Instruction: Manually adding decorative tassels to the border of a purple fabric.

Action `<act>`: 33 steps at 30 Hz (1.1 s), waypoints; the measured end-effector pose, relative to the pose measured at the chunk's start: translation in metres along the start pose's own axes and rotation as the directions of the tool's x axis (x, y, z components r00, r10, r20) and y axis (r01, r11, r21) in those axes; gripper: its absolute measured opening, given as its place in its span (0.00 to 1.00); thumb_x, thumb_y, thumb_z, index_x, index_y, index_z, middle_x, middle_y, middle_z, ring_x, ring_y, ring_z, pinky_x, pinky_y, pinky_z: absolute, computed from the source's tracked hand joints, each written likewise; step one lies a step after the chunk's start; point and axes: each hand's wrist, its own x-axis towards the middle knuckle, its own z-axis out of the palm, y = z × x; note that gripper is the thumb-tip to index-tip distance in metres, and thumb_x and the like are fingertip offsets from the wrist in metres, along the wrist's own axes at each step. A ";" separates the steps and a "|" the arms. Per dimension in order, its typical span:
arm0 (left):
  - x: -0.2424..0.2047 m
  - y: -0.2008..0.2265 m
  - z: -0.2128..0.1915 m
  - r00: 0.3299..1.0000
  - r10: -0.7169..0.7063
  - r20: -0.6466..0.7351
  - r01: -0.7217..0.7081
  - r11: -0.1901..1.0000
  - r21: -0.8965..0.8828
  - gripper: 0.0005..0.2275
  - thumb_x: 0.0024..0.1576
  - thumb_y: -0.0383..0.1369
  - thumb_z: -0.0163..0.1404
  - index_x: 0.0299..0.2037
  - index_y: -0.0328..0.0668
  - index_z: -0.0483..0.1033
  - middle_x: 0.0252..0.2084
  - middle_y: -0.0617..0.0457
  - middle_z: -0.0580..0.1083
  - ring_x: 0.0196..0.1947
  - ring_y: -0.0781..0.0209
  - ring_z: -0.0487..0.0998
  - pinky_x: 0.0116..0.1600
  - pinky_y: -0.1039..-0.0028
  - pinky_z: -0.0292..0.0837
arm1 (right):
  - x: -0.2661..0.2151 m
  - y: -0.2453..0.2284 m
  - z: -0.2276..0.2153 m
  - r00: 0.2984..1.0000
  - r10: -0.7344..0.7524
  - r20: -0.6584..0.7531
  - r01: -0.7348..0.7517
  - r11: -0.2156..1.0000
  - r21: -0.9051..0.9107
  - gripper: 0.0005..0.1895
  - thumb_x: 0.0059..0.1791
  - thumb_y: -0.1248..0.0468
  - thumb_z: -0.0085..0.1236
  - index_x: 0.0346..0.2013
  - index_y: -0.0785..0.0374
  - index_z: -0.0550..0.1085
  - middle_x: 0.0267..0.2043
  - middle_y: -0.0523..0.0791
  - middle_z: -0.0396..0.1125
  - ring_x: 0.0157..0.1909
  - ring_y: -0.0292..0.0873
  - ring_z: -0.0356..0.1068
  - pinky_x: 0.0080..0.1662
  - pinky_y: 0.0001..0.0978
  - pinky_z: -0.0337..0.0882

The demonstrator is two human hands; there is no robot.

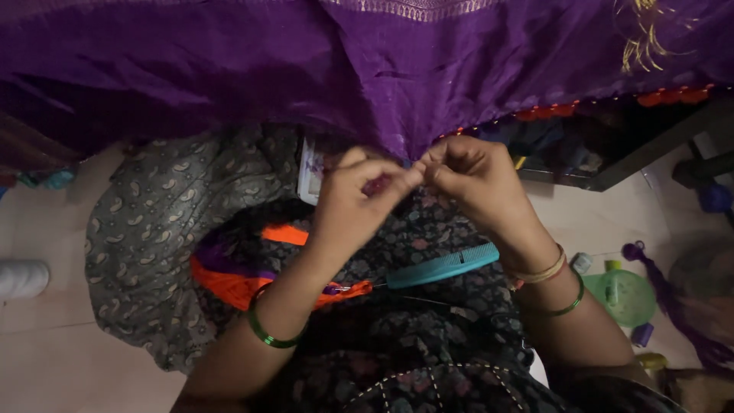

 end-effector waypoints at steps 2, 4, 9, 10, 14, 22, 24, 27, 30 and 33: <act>0.001 0.003 -0.002 0.999 0.053 -0.003 -0.053 0.996 0.067 0.07 0.54 0.35 0.63 0.35 0.41 0.85 0.36 0.55 0.75 0.38 0.64 0.75 0.40 0.76 0.71 | -0.001 -0.003 0.000 1.000 0.019 -0.002 -0.019 1.000 0.016 0.04 0.52 0.69 0.59 0.38 0.68 0.78 0.30 0.41 0.73 0.29 0.30 0.70 0.33 0.22 0.70; 0.003 0.003 -0.008 0.995 0.105 0.001 -0.104 0.986 0.133 0.06 0.53 0.34 0.64 0.34 0.40 0.85 0.35 0.54 0.75 0.39 0.63 0.74 0.39 0.76 0.70 | -0.002 -0.004 -0.001 0.999 0.040 -0.005 -0.040 0.999 0.033 0.05 0.51 0.68 0.59 0.38 0.68 0.79 0.29 0.41 0.74 0.29 0.30 0.71 0.33 0.22 0.72; 0.007 0.003 -0.016 0.997 0.026 -0.076 -0.027 1.000 -0.012 0.04 0.57 0.30 0.60 0.37 0.39 0.81 0.37 0.56 0.74 0.35 0.67 0.77 0.41 0.76 0.74 | -0.003 -0.006 -0.001 0.998 -0.019 -0.053 0.015 0.997 -0.081 0.06 0.51 0.67 0.63 0.38 0.68 0.79 0.30 0.42 0.73 0.30 0.31 0.71 0.34 0.22 0.72; 0.003 0.002 -0.010 0.997 0.025 -0.079 -0.026 1.000 -0.011 0.04 0.57 0.30 0.60 0.37 0.39 0.81 0.37 0.56 0.74 0.35 0.67 0.77 0.41 0.76 0.74 | -0.004 -0.005 0.001 0.999 -0.020 -0.050 0.016 0.997 -0.081 0.06 0.51 0.67 0.63 0.38 0.68 0.79 0.30 0.42 0.73 0.30 0.31 0.71 0.34 0.22 0.72; -0.009 0.004 0.010 0.997 0.069 -0.018 -0.071 0.989 -0.129 0.04 0.63 0.28 0.56 0.40 0.38 0.75 0.38 0.56 0.74 0.36 0.69 0.77 0.42 0.77 0.74 | -0.003 -0.005 0.005 0.996 -0.061 -0.065 0.057 0.997 -0.054 0.06 0.50 0.67 0.62 0.38 0.68 0.79 0.34 0.41 0.74 0.32 0.30 0.73 0.35 0.22 0.75; -0.011 0.000 0.022 0.988 0.082 -0.129 -0.101 0.985 -0.141 0.04 0.55 0.24 0.62 0.40 0.37 0.84 0.34 0.56 0.77 0.35 0.68 0.75 0.43 0.78 0.74 | -0.022 -0.020 0.004 0.926 -0.365 -0.099 0.293 0.856 -0.425 0.04 0.49 0.71 0.67 0.38 0.66 0.79 0.36 0.45 0.73 0.35 0.35 0.73 0.35 0.29 0.71; -0.008 -0.004 0.022 0.988 0.069 -0.136 -0.091 0.982 -0.164 0.05 0.54 0.25 0.63 0.39 0.37 0.85 0.33 0.55 0.77 0.34 0.68 0.75 0.41 0.79 0.74 | -0.029 -0.036 0.001 0.888 -0.451 0.089 0.427 0.736 -0.525 0.07 0.49 0.74 0.61 0.42 0.67 0.76 0.42 0.47 0.71 0.39 0.40 0.73 0.38 0.30 0.72; -0.013 -0.005 0.020 0.990 0.082 -0.111 -0.094 0.989 -0.110 0.03 0.55 0.22 0.57 0.37 0.36 0.81 0.36 0.55 0.76 0.35 0.70 0.78 0.40 0.81 0.74 | -0.031 -0.049 0.000 0.841 -0.510 0.181 0.492 0.582 -0.647 0.14 0.43 0.79 0.56 0.42 0.66 0.76 0.43 0.49 0.69 0.44 0.49 0.71 0.43 0.36 0.71; -0.012 0.006 0.020 0.999 -0.025 -0.046 0.018 0.990 -0.141 0.02 0.57 0.24 0.59 0.37 0.35 0.81 0.34 0.53 0.74 0.32 0.68 0.75 0.38 0.78 0.71 | -0.026 -0.055 0.008 0.754 -0.620 0.216 0.570 0.455 -0.685 0.13 0.42 0.77 0.60 0.40 0.64 0.75 0.41 0.49 0.68 0.45 0.53 0.69 0.46 0.42 0.69; -0.009 0.009 0.013 0.978 -0.193 0.074 0.206 0.887 -0.414 0.02 0.61 0.25 0.55 0.41 0.35 0.79 0.37 0.56 0.79 0.39 0.70 0.79 0.48 0.80 0.74 | -0.021 -0.046 0.014 0.786 -0.594 0.170 0.553 0.554 -0.622 0.11 0.48 0.78 0.59 0.43 0.68 0.73 0.43 0.48 0.70 0.46 0.50 0.70 0.47 0.40 0.71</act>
